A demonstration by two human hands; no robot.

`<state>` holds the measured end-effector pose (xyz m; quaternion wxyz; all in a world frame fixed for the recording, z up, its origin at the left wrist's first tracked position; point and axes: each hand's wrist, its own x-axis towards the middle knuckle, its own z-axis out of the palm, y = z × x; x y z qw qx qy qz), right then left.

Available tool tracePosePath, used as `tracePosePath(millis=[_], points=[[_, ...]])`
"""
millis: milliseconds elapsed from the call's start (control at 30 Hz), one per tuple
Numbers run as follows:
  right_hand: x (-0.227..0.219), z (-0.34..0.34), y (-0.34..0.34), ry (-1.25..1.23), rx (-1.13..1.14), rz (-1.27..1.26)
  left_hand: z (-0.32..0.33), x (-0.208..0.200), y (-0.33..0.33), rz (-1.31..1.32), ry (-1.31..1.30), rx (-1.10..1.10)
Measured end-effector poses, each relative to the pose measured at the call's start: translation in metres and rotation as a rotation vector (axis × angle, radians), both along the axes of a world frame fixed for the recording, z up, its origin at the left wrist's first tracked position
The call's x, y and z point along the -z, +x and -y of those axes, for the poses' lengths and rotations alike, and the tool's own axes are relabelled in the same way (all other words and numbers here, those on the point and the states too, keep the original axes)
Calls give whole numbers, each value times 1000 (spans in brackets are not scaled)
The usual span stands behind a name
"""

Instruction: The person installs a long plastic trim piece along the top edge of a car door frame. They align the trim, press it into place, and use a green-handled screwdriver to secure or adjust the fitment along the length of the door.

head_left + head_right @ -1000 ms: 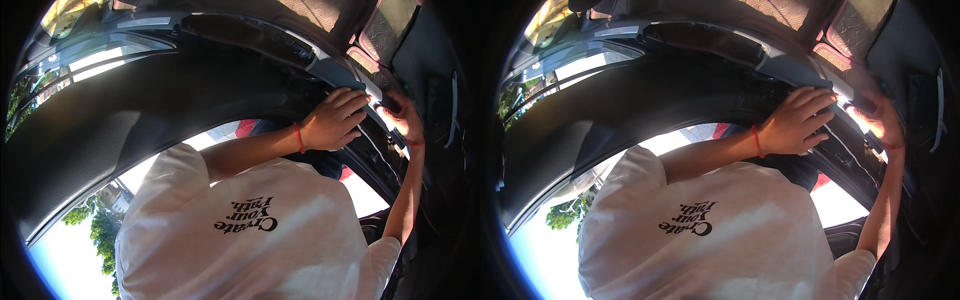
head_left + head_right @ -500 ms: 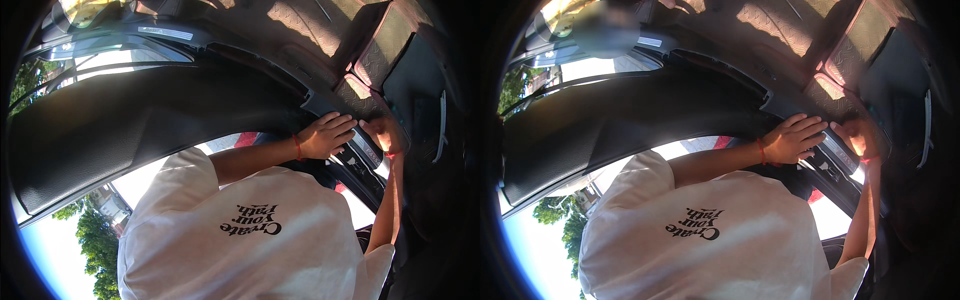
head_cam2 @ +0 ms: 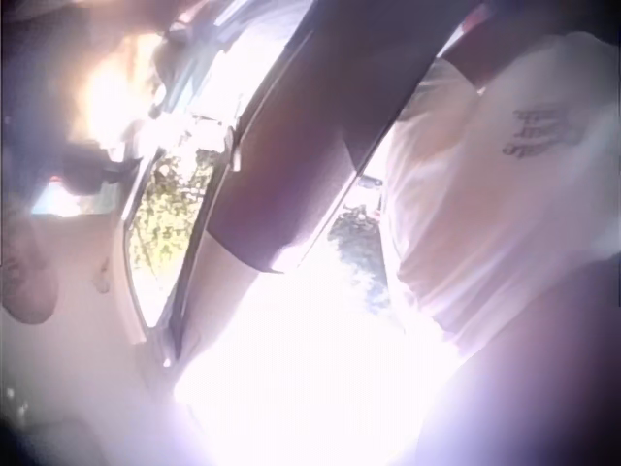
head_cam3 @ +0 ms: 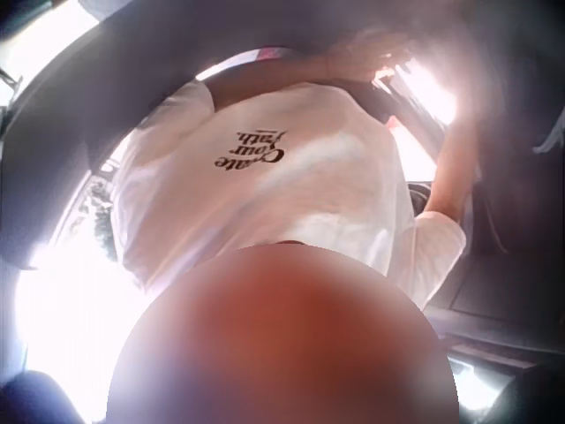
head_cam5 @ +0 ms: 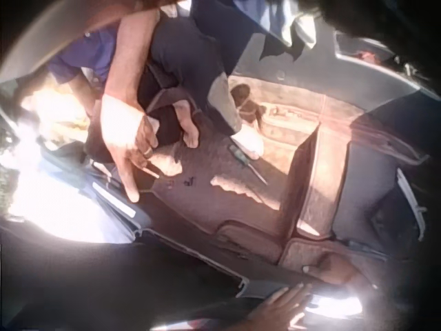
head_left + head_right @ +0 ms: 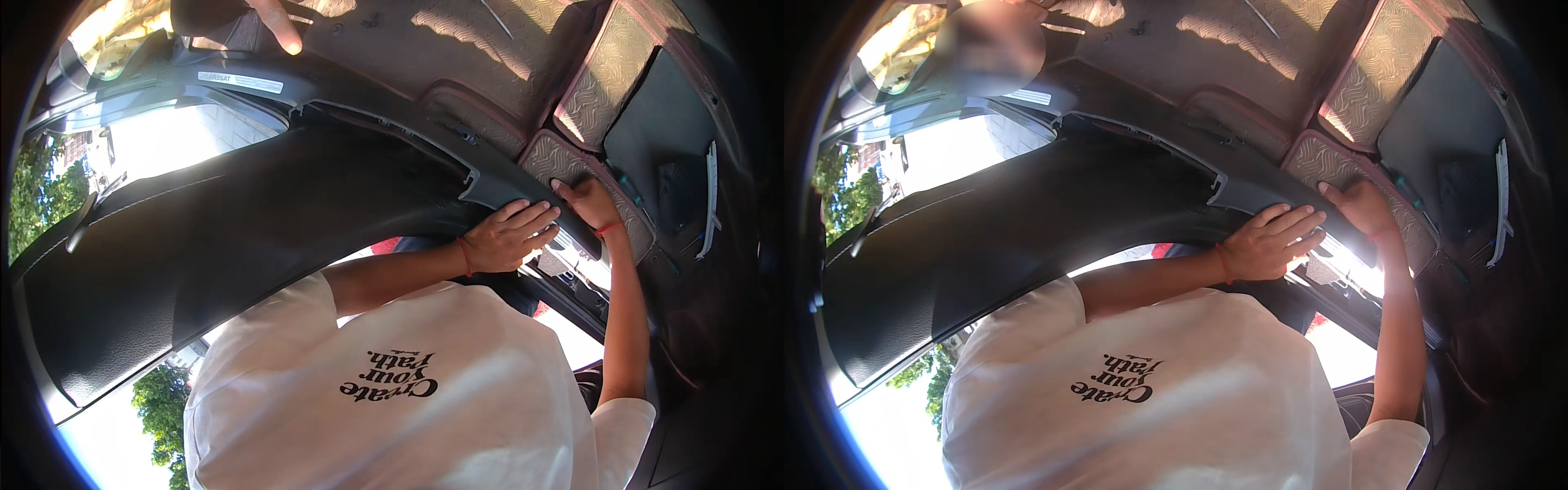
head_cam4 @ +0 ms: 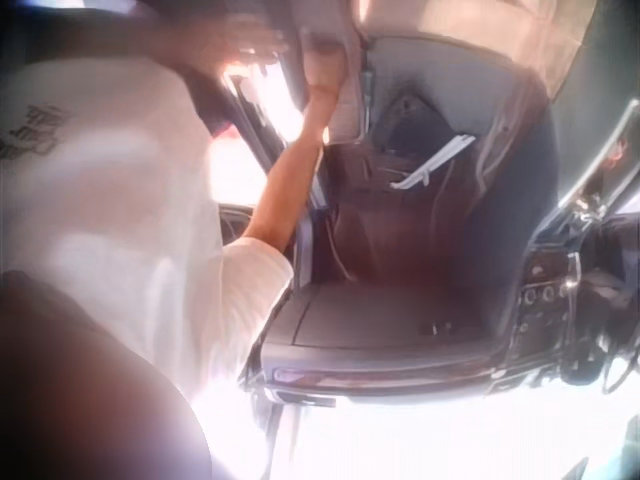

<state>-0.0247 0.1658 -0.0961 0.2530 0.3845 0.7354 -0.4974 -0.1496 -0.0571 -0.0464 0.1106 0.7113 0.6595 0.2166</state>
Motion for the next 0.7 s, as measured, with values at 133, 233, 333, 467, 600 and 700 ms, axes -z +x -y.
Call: tracePosePath(millis=[133,233,333,467,600,700], points=[[-3,-7,-5,-91,29,97,-1,2,1,15,-29,20],[-2,-3,-3,-19,12,40,-2,2,0,18,-16,19],[6,-1,3,19,6,11,-3,3,1,47,30,1],[-16,-6,-8,-15,-46,56,-3,2,1,64,64,-22],[-33,4,-21,115,-197,-89,-3,-1,0,30,48,7],[-103,29,-84,340,-111,-285,-4,-6,-4,114,6,35]])
